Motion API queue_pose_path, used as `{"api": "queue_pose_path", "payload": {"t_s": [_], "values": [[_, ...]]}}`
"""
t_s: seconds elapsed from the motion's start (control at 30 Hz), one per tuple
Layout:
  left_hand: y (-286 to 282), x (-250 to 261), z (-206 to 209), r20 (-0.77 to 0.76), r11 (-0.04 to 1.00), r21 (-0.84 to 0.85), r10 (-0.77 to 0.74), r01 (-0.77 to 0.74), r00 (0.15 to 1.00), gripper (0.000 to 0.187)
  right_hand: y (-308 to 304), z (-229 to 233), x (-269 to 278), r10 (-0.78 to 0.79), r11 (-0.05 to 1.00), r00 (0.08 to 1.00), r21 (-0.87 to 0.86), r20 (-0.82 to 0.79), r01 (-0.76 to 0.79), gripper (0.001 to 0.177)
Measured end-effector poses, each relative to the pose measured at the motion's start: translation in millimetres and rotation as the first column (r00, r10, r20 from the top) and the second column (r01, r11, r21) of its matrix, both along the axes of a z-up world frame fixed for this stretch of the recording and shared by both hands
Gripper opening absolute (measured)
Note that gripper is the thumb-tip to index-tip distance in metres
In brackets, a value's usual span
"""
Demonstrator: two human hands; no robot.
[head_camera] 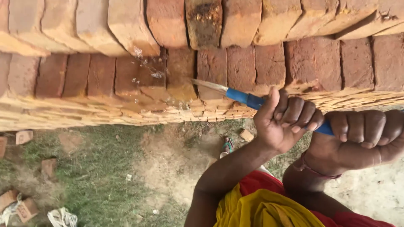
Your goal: The person holds a blue hose with both hands and directs a stream of water onto a stack of red bricks. The person moves the hose along the length of the brick stack to wet the bricks thoroughly.
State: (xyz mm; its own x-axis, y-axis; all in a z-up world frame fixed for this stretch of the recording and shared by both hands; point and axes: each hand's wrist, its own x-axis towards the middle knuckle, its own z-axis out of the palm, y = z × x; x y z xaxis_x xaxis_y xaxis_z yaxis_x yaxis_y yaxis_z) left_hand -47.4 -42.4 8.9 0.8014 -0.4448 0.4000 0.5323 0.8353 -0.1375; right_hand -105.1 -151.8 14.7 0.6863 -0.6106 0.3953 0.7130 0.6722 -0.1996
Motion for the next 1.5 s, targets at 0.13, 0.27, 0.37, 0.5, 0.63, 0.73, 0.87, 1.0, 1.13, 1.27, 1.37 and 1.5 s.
{"api": "queue_pose_path", "payload": {"t_s": [0.13,0.27,0.37,0.5,0.63,0.73,0.87,1.0,1.13,1.27,1.37,1.5], "values": [[-13.5,0.7,-3.5,0.074,0.997,-0.042,0.062,-0.059,0.995,0.062,-23.0,-21.1,3.6,-0.015,0.998,0.996,-0.067,0.093,0.021,0.041],[-27.3,3.6,-2.4,0.115,0.995,-0.099,0.001,0.010,0.993,0.060,-36.4,-19.1,-7.2,-0.049,0.974,0.989,-0.211,0.139,0.078,0.039],[-28.8,9.9,7.6,0.145,0.996,-0.087,0.038,-0.025,0.989,0.061,-43.9,-21.2,0.6,-0.051,0.980,0.991,-0.183,0.125,0.074,0.039],[-43.3,5.5,3.8,0.167,0.993,-0.094,0.086,-0.071,0.982,0.061,-63.1,-28.7,-8.6,-0.068,0.985,0.993,-0.153,0.092,0.081,0.039],[-44.9,2.7,17.7,0.120,0.997,-0.061,0.059,-0.052,0.991,0.062,-72.5,-27.7,-3.5,-0.057,0.991,0.997,-0.118,0.051,0.063,0.039],[-57.6,-0.2,16.7,0.083,0.997,-0.061,0.047,-0.042,0.995,0.063,-88.8,-29.1,-2.9,-0.052,0.992,0.997,-0.116,0.054,0.058,0.040],[-74.9,-2.5,10.9,0.092,0.993,-0.082,0.086,-0.078,0.992,0.063,-101.3,-25.5,-6.7,-0.014,0.987,0.997,-0.161,0.081,0.027,0.041],[-82.2,-5.9,13.8,0.069,0.993,-0.100,0.077,-0.070,0.995,0.062,-107.1,-29.6,-9.9,-0.031,0.991,0.998,-0.132,0.058,0.039,0.042],[-89.3,-3.9,9.7,0.066,0.996,-0.079,0.044,-0.038,0.997,0.064,-110.0,-23.5,-10.5,-0.017,0.991,0.998,-0.135,0.062,0.026,0.042],[-95.1,-5.1,10.1,0.061,0.996,-0.068,0.053,-0.049,0.997,0.063,-114.6,-26.0,-12.8,-0.008,0.992,0.997,-0.123,0.076,0.018,0.043],[-99.3,-4.5,7.3,0.064,0.996,-0.078,0.045,-0.040,0.997,0.062,-119.3,-30.1,-13.8,-0.020,0.994,0.997,-0.105,0.078,0.028,0.045],[-101.3,-5.4,6.9,0.054,0.997,-0.075,0.014,-0.010,0.998,0.064,-124.6,-32.3,-14.9,-0.020,0.993,0.995,-0.116,0.093,0.031,0.046]]}}
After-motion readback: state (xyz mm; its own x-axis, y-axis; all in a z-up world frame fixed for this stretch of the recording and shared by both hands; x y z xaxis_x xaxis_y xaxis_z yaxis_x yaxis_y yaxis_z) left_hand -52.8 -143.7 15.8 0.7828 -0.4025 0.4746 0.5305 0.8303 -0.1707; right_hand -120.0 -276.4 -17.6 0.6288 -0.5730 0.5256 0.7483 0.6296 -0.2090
